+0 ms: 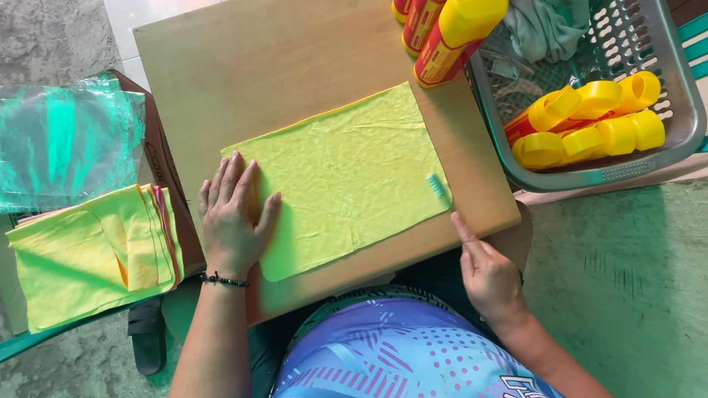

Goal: The person uses a toothbrush to scrub a yellow cloth laid flat on a table, then folds the cloth and places it into a clear plastic bag. The person repeats the scrubbing and folding process on another cloth.

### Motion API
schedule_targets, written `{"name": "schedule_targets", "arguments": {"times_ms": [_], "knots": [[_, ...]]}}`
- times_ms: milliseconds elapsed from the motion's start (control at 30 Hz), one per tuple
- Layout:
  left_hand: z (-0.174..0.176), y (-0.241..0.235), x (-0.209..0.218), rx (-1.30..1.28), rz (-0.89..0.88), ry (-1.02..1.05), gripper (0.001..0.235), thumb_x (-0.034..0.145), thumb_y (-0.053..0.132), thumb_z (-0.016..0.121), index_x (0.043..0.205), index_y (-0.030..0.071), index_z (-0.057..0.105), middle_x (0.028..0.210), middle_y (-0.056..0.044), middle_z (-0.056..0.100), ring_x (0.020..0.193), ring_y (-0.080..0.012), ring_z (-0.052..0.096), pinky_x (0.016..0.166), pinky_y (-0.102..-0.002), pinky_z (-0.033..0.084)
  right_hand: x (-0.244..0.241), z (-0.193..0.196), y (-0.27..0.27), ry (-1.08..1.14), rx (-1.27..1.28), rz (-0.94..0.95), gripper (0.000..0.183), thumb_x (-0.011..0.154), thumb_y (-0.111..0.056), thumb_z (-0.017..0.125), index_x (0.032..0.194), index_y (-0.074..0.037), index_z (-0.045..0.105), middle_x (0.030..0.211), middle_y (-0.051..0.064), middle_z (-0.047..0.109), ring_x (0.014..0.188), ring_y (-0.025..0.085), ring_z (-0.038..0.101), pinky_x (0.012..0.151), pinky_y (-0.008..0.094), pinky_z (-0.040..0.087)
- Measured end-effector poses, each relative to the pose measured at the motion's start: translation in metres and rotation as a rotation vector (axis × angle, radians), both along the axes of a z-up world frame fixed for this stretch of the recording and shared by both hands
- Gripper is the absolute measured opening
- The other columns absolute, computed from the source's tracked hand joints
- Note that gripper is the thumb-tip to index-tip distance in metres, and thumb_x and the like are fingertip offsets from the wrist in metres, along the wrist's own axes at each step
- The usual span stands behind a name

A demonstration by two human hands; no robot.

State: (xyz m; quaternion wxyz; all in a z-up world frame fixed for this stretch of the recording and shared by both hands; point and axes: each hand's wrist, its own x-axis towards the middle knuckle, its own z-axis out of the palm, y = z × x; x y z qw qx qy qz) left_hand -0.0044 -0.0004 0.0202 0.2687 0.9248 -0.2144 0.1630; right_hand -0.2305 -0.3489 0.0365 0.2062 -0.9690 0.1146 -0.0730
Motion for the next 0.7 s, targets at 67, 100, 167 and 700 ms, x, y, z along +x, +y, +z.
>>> {"name": "schedule_targets", "arguments": {"times_ms": [67,100,167,700], "knots": [[0.001,0.0,0.0,0.002,0.001,-0.003,0.061,0.095,0.052,0.065,0.143,0.015,0.061,0.155,-0.011,0.051,0.144,-0.0289,0.045,0.117,-0.046,0.027,-0.004,-0.005,0.002,-0.025,0.103,-0.043,0.061,0.101,-0.013,0.046,0.159,-0.032,0.044,0.082,0.013,0.072,0.065,0.029,0.069,0.063,0.04,0.061],[0.002,0.0,-0.001,0.005,0.003,-0.009,0.061,0.095,0.051,0.066,0.143,0.014,0.061,0.154,-0.012,0.052,0.143,-0.0294,0.046,0.117,-0.046,0.027,-0.006,-0.007,0.003,-0.053,0.207,-0.085,0.059,0.103,-0.011,0.043,0.16,-0.027,0.044,0.079,0.014,0.073,0.056,0.023,0.065,0.059,0.034,0.061],[0.003,-0.001,0.0,0.007,0.0,-0.008,0.061,0.095,0.051,0.066,0.143,0.015,0.06,0.154,-0.012,0.052,0.143,-0.0295,0.046,0.117,-0.047,0.028,-0.01,-0.009,0.011,-0.06,0.142,-0.049,0.059,0.102,-0.012,0.045,0.158,-0.03,0.045,0.08,0.014,0.072,0.062,0.029,0.068,0.06,0.039,0.061],[-0.002,0.0,0.003,-0.018,0.006,-0.045,0.06,0.093,0.053,0.068,0.139,0.015,0.064,0.152,-0.011,0.054,0.141,-0.0292,0.048,0.115,-0.046,0.029,0.02,0.043,0.009,-0.18,0.133,-0.075,0.052,0.105,-0.006,0.043,0.158,-0.01,0.046,0.111,0.022,0.074,0.072,0.037,0.07,0.068,0.043,0.06]]}}
